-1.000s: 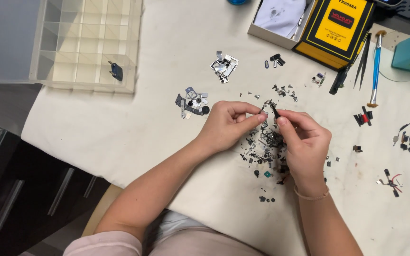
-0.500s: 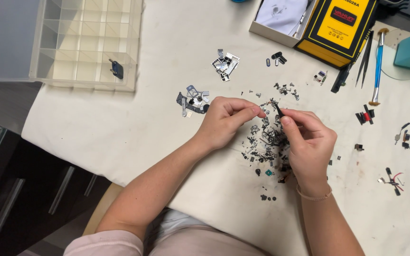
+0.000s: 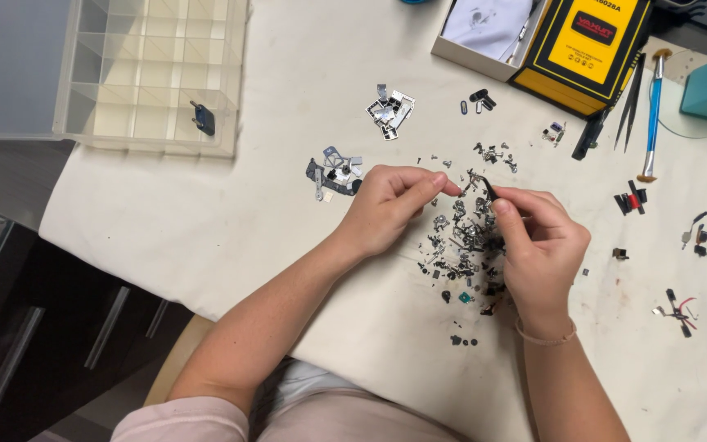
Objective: Sorting a variety of small electronic parts, including screws and connectors, on a repair workbench using hands and tweezers.
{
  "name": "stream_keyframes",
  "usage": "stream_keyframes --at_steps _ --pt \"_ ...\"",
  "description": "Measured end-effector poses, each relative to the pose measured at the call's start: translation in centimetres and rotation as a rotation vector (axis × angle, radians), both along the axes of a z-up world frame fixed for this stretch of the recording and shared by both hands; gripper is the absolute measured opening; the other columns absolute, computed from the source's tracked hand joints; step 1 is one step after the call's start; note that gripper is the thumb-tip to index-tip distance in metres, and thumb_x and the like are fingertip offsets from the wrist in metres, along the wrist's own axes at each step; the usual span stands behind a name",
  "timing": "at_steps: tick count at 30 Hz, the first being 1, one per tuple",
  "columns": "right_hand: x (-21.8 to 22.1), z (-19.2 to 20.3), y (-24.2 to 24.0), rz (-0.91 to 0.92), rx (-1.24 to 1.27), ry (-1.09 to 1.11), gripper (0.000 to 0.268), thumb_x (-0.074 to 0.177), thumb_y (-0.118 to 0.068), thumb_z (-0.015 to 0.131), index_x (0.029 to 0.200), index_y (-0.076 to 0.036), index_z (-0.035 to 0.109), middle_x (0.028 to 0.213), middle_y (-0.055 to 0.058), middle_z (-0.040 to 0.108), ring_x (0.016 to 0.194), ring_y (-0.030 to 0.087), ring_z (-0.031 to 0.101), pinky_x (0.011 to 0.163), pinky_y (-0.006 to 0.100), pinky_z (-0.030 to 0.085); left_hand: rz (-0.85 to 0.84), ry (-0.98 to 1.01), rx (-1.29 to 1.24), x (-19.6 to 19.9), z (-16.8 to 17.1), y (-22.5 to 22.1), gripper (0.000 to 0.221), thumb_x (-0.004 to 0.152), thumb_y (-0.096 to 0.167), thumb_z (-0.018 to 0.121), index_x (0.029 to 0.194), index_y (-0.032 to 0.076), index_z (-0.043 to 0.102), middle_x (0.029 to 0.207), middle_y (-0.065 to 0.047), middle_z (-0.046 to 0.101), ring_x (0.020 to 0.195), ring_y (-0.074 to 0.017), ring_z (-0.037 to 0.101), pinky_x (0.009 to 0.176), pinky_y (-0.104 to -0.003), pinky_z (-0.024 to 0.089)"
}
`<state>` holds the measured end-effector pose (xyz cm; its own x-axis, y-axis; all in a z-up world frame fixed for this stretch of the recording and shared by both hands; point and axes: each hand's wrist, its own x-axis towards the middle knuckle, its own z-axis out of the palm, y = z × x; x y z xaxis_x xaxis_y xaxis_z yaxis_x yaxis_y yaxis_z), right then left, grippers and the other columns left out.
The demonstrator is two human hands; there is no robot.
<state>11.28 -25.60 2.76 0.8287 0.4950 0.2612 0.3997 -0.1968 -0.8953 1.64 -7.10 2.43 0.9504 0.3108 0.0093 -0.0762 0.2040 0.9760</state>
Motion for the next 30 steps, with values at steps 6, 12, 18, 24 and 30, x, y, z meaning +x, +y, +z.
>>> stream_keyframes --at_steps 6,12,18,24,30 --pt "4.7 -2.0 -1.8 -0.22 0.014 0.215 0.014 0.104 -0.009 0.071 0.116 -0.004 0.075 0.09 0.002 0.07 0.065 0.005 0.054 0.056 0.018 0.045 0.156 0.152 0.129 0.1 0.5 0.5 0.05 0.1 0.048 0.049 0.088 0.01 0.08 0.051 0.007 0.019 0.048 -0.0076 0.025 0.052 -0.025 0.021" --pt "11.3 -6.6 -4.5 -0.417 0.006 0.074 0.012 0.101 -0.005 0.071 0.11 -0.003 0.078 0.093 0.004 0.075 0.069 0.009 0.061 0.064 0.022 0.053 0.203 0.155 0.281 -0.2 0.4 0.4 0.046 0.102 0.043 0.049 0.087 0.011 0.078 0.055 0.007 0.021 0.055 -0.0082 0.024 0.057 -0.026 0.022" --pt "11.4 -6.9 -4.1 -0.382 -0.108 -0.147 0.013 0.099 -0.004 0.069 0.107 -0.002 0.079 0.101 0.01 0.078 0.096 0.018 0.072 0.085 0.029 0.059 0.196 0.126 0.388 -0.3 -0.2 0.4 0.042 0.103 0.04 0.05 0.09 0.012 0.079 0.053 0.008 0.027 0.053 -0.0073 0.028 0.056 -0.025 0.026" --pt "11.2 -6.4 -3.5 -0.376 -0.22 -0.248 0.014 0.098 -0.004 0.069 0.107 -0.004 0.081 0.101 0.012 0.077 0.092 0.021 0.072 0.083 0.032 0.058 0.218 0.12 0.404 -0.3 -0.2 0.4 0.043 0.103 0.04 0.049 0.087 0.012 0.077 0.054 0.007 0.028 0.054 -0.0078 0.026 0.056 -0.026 0.024" --pt "11.0 -6.4 -3.2 -0.426 -0.305 -0.314 0.015 0.096 0.006 0.075 0.107 -0.001 0.081 0.089 0.015 0.07 0.078 0.028 0.07 0.067 0.034 0.056 0.224 0.039 0.346 0.1 -1.6 0.7 0.036 0.105 0.031 0.052 0.087 0.012 0.077 0.04 0.001 0.034 0.048 -0.0081 0.029 0.05 -0.022 0.032"
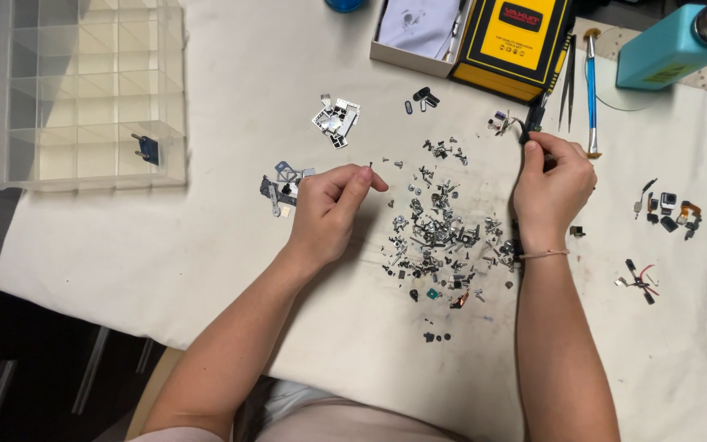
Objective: Sorting a variety of small electronic parts, including screws and connectors, on a repair workbench using hands and tweezers.
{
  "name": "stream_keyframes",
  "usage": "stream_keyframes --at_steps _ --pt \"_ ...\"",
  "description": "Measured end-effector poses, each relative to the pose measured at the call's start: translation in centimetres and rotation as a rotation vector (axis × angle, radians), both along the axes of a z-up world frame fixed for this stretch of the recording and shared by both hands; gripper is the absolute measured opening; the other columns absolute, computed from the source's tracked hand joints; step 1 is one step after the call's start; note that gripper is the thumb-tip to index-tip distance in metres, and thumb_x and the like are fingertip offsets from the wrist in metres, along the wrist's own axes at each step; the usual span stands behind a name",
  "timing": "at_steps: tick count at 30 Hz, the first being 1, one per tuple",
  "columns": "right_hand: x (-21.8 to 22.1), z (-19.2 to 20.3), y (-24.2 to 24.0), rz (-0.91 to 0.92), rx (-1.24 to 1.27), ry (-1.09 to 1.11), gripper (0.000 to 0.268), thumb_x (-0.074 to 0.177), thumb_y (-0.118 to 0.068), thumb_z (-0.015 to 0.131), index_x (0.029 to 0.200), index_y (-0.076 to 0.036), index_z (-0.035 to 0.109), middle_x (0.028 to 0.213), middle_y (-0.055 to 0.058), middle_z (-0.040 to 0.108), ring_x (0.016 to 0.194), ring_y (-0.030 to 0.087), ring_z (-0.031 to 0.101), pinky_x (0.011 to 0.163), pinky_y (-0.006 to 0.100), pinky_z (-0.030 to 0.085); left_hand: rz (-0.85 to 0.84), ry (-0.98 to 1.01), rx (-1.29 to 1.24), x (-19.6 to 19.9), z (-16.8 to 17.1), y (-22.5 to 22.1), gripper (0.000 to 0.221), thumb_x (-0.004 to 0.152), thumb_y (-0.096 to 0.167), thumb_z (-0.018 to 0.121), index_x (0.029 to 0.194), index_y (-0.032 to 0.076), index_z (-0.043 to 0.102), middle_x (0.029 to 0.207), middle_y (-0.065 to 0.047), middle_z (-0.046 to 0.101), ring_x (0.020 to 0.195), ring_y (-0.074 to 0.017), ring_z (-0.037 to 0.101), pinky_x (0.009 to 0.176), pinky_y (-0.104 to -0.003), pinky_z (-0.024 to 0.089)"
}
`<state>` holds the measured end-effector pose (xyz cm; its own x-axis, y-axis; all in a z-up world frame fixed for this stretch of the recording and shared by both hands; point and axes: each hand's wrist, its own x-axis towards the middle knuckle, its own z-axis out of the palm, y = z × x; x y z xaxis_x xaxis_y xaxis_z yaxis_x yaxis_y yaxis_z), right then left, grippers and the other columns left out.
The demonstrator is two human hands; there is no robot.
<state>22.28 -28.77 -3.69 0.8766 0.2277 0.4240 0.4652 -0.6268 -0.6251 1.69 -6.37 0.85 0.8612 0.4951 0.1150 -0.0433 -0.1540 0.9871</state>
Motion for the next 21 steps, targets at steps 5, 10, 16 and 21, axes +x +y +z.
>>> stream_keyframes --at_steps 5,10,16,21 --pt "-0.6 0.8 -0.1 0.0 -0.058 -0.017 0.015 0.098 0.004 0.074 0.111 0.002 0.08 0.093 0.017 0.069 0.084 0.032 0.07 0.072 0.039 0.057 0.001 0.007 -0.064 0.1 -0.9 0.4 0.038 0.106 0.031 0.051 0.086 0.012 0.077 0.041 0.001 0.036 0.049 -0.0085 0.029 0.051 -0.022 0.033" --pt "-0.7 1.2 -1.3 0.05 -0.025 0.024 0.021 0.096 0.007 0.075 0.116 0.002 0.079 0.099 0.018 0.068 0.086 0.035 0.07 0.076 0.042 0.057 0.044 -0.031 -0.229 0.4 -1.0 1.2 0.047 0.106 0.035 0.047 0.079 0.009 0.075 0.04 0.001 0.035 0.047 -0.0062 0.027 0.049 -0.02 0.03" --pt "-3.3 3.1 0.5 0.2 -0.001 0.05 0.023 0.099 0.005 0.075 0.12 -0.003 0.079 0.105 0.017 0.067 0.093 0.033 0.067 0.084 0.041 0.054 0.092 -0.063 -0.324 0.1 -0.5 1.7 0.05 0.107 0.037 0.045 0.079 0.007 0.073 0.042 0.002 0.034 0.049 -0.0048 0.027 0.05 -0.019 0.027" --pt "-3.9 2.6 1.5 0.261 -0.07 0.124 0.022 0.098 0.002 0.072 0.118 -0.004 0.079 0.099 0.019 0.067 0.093 0.041 0.069 0.083 0.045 0.056 0.084 -0.094 -0.33 0.1 -0.5 1.7 0.051 0.108 0.035 0.044 0.078 0.004 0.073 0.042 0.0 0.034 0.047 -0.0059 0.025 0.049 -0.02 0.027"
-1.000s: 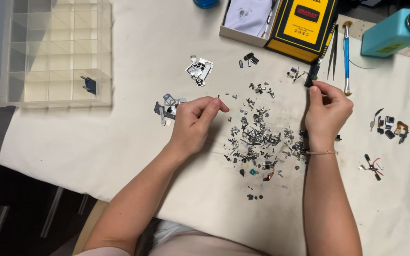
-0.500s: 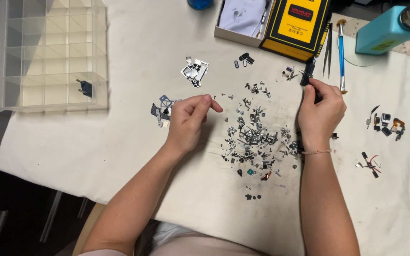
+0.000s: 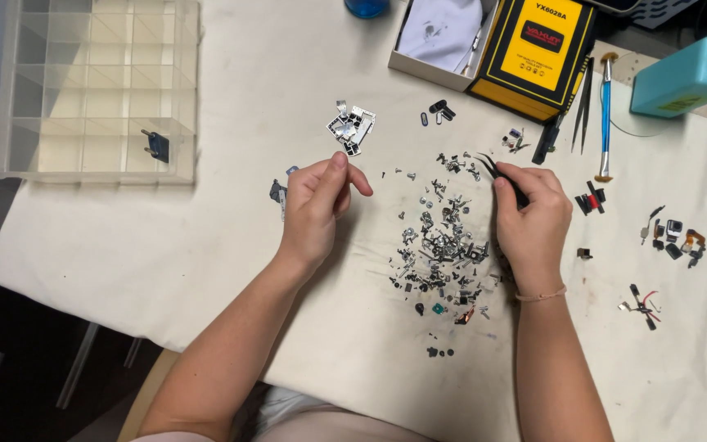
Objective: Sorting a variety of small electronic parts, including screws and connectors, on a repair workbench using hands and tweezers.
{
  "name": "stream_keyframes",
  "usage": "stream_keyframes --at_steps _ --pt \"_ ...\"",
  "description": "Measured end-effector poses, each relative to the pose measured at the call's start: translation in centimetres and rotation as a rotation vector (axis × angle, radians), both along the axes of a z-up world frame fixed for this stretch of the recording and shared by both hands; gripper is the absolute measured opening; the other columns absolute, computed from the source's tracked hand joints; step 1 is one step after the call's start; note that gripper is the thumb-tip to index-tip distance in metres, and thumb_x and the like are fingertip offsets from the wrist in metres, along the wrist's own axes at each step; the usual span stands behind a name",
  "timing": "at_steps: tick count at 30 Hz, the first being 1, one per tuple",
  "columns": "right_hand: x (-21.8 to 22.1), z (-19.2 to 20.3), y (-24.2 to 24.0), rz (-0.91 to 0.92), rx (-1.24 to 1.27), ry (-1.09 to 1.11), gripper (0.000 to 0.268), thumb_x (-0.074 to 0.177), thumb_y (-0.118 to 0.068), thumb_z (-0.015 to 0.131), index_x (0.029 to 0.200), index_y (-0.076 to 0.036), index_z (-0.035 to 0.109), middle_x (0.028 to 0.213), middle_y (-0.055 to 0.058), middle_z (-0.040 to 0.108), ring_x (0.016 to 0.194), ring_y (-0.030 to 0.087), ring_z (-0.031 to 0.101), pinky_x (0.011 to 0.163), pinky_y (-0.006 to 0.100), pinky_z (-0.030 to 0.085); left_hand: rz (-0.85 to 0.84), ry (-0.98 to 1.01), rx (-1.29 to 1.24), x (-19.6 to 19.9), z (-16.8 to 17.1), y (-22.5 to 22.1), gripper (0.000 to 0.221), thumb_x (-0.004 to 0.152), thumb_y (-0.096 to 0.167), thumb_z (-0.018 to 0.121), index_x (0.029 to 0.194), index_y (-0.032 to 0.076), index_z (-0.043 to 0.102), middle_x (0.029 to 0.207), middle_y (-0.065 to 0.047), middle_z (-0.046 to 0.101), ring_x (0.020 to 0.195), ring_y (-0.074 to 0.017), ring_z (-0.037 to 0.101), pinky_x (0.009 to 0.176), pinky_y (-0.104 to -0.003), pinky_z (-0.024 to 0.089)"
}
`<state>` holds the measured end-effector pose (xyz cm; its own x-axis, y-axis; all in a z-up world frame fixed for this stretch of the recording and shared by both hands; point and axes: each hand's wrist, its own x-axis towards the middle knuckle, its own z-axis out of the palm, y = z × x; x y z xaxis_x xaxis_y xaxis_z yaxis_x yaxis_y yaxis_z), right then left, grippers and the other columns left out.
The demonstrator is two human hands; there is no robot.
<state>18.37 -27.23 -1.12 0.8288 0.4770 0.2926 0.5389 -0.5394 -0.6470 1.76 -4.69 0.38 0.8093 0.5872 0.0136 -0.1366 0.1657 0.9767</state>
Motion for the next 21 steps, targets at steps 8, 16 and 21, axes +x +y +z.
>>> stream_keyframes --at_steps 8,16,21 --pt "-0.6 -0.3 0.4 0.037 -0.048 -0.015 0.023 0.099 -0.003 0.073 0.119 -0.01 0.08 0.101 0.013 0.068 0.098 0.035 0.067 0.088 0.045 0.055 0.003 -0.004 0.032 0.0 -0.1 -0.1 0.05 0.107 0.034 0.045 0.078 0.004 0.073 0.042 -0.001 0.035 0.049 -0.0066 0.027 0.05 -0.02 0.028" --pt "-1.1 0.1 0.8 -0.008 0.022 0.013 0.025 0.1 -0.004 0.067 0.124 -0.005 0.075 0.106 0.016 0.067 0.101 0.038 0.066 0.091 0.048 0.053 0.025 0.043 0.105 -0.3 -0.2 -0.2 0.051 0.106 0.037 0.045 0.078 0.006 0.074 0.042 -0.002 0.038 0.049 -0.0088 0.031 0.052 -0.021 0.034" --pt "-0.9 -0.7 0.7 -0.044 0.17 -0.047 0.021 0.104 -0.005 0.064 0.123 -0.003 0.073 0.108 0.014 0.064 0.102 0.034 0.066 0.09 0.043 0.054 -0.01 0.118 0.764 0.0 1.7 -1.0 0.029 0.096 0.038 0.064 0.105 0.013 0.075 0.067 -0.009 0.068 0.068 -0.0253 0.067 0.068 -0.035 0.056"
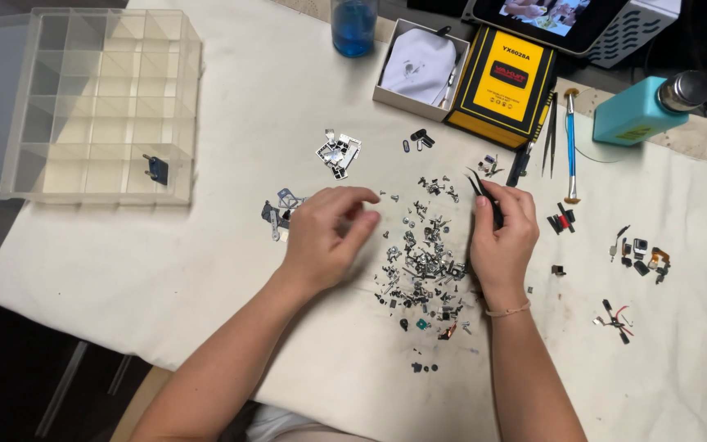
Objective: Sorting a variety of small electronic parts, including screws and connectors, on a repair workbench using hands and tweezers.
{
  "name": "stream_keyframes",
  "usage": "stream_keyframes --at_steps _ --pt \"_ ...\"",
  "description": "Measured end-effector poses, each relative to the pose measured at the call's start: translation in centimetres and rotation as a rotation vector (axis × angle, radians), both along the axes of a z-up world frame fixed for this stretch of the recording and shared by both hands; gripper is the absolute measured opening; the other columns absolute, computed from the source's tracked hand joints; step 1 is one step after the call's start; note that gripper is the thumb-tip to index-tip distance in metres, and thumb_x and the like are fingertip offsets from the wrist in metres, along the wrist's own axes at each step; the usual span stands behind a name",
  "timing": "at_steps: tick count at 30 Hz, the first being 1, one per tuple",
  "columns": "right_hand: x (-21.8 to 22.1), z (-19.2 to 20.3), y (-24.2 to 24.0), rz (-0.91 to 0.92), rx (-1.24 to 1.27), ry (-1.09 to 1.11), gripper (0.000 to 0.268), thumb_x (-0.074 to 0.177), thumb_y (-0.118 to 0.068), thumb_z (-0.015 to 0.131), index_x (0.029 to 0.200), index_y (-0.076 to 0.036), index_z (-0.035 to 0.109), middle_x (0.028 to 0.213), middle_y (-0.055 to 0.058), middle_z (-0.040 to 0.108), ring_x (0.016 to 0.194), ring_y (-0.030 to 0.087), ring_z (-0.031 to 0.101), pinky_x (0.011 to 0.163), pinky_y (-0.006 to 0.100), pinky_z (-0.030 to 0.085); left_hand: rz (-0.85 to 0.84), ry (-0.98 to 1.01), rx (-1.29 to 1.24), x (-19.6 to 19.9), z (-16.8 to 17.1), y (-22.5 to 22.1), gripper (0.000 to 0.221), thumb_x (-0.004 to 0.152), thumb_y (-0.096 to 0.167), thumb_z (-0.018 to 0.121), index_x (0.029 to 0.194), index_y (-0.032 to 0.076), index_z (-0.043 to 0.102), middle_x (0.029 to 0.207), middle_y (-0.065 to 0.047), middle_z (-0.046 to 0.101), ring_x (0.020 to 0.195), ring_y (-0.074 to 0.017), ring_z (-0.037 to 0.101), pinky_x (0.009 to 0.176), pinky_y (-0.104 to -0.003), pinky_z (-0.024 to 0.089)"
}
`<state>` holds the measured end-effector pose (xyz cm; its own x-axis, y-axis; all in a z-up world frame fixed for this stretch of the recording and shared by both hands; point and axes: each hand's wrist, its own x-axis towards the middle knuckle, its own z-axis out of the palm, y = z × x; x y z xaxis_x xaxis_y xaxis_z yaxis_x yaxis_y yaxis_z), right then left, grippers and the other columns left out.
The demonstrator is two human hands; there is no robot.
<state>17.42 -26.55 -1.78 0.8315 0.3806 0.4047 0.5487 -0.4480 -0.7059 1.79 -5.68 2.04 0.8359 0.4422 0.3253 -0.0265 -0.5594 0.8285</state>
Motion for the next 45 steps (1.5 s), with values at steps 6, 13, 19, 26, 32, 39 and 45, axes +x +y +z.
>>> stream_keyframes --at_steps 6,13,19,26,32,39,45 --pt "0.9 -0.1 -0.5 -0.027 0.04 -0.004 0.02 0.105 -0.003 0.063 0.122 0.0 0.072 0.108 0.014 0.061 0.105 0.035 0.064 0.092 0.043 0.051 -0.303 0.136 0.493 4.8 -1.9 -4.1 0.078 0.1 0.062 0.047 0.146 0.0 0.053 0.155 -0.021 0.049 0.148 -0.0342 0.041 0.124 -0.054 0.024" --pt "0.7 0.5 -0.9 -0.061 0.031 0.047 0.019 0.104 -0.004 0.064 0.121 -0.002 0.073 0.107 0.013 0.062 0.105 0.033 0.064 0.093 0.041 0.05 -0.351 0.37 0.584 5.5 -2.1 -4.5 0.089 0.098 0.068 0.04 0.154 -0.001 0.042 0.158 -0.021 0.045 0.151 -0.0327 0.038 0.128 -0.053 0.012" --pt "0.9 0.6 -0.8 -0.052 0.013 0.077 0.019 0.103 -0.004 0.065 0.12 -0.004 0.074 0.106 0.013 0.063 0.105 0.035 0.065 0.093 0.042 0.051 -0.333 0.39 0.608 4.2 -2.4 -4.1 0.098 0.092 0.079 0.035 0.153 0.002 0.045 0.159 -0.016 0.045 0.15 -0.0285 0.038 0.128 -0.049 0.012" --pt "1.5 0.2 -1.1 -0.026 -0.111 0.142 0.02 0.102 -0.01 0.065 0.118 -0.012 0.076 0.104 0.01 0.066 0.104 0.034 0.068 0.091 0.044 0.054 -0.304 0.353 0.629 3.8 -3.0 -4.1 0.098 0.091 0.081 0.038 0.152 0.005 0.047 0.157 -0.016 0.048 0.149 -0.0305 0.04 0.127 -0.052 0.013" --pt "1.9 0.2 -1.2 -0.018 -0.127 0.17 0.019 0.103 -0.012 0.064 0.117 -0.015 0.077 0.102 0.008 0.068 0.102 0.032 0.068 0.089 0.044 0.054 -0.275 0.388 0.651 3.7 -1.9 -4.3 0.103 0.085 0.088 0.037 0.153 0.011 0.047 0.158 -0.022 0.043 0.152 -0.0437 0.028 0.125 -0.06 0.012" --pt "1.6 1.1 -1.1 -0.001 -0.153 0.175 0.02 0.103 -0.012 0.063 0.117 -0.013 0.077 0.1 0.011 0.069 0.102 0.035 0.068 0.09 0.047 0.054 -0.303 0.419 0.595 4.0 -1.4 -4.1 0.107 0.082 0.092 0.029 0.153 0.015 0.048 0.163 -0.022 0.036 0.156 -0.0421 0.018 0.124 -0.061 0.004" --pt "1.7 0.9 -1.2 -0.003 -0.159 0.181 0.02 0.103 -0.013 0.064 0.117 -0.014 0.077 0.101 0.011 0.069 0.103 0.034 0.068 0.09 0.046 0.054 -0.308 0.339 0.65 4.2 -3.0 -4.2 0.102 0.087 0.087 0.034 0.153 0.01 0.046 0.159 -0.017 0.044 0.153 -0.034 0.03 0.126 -0.061 0.006"
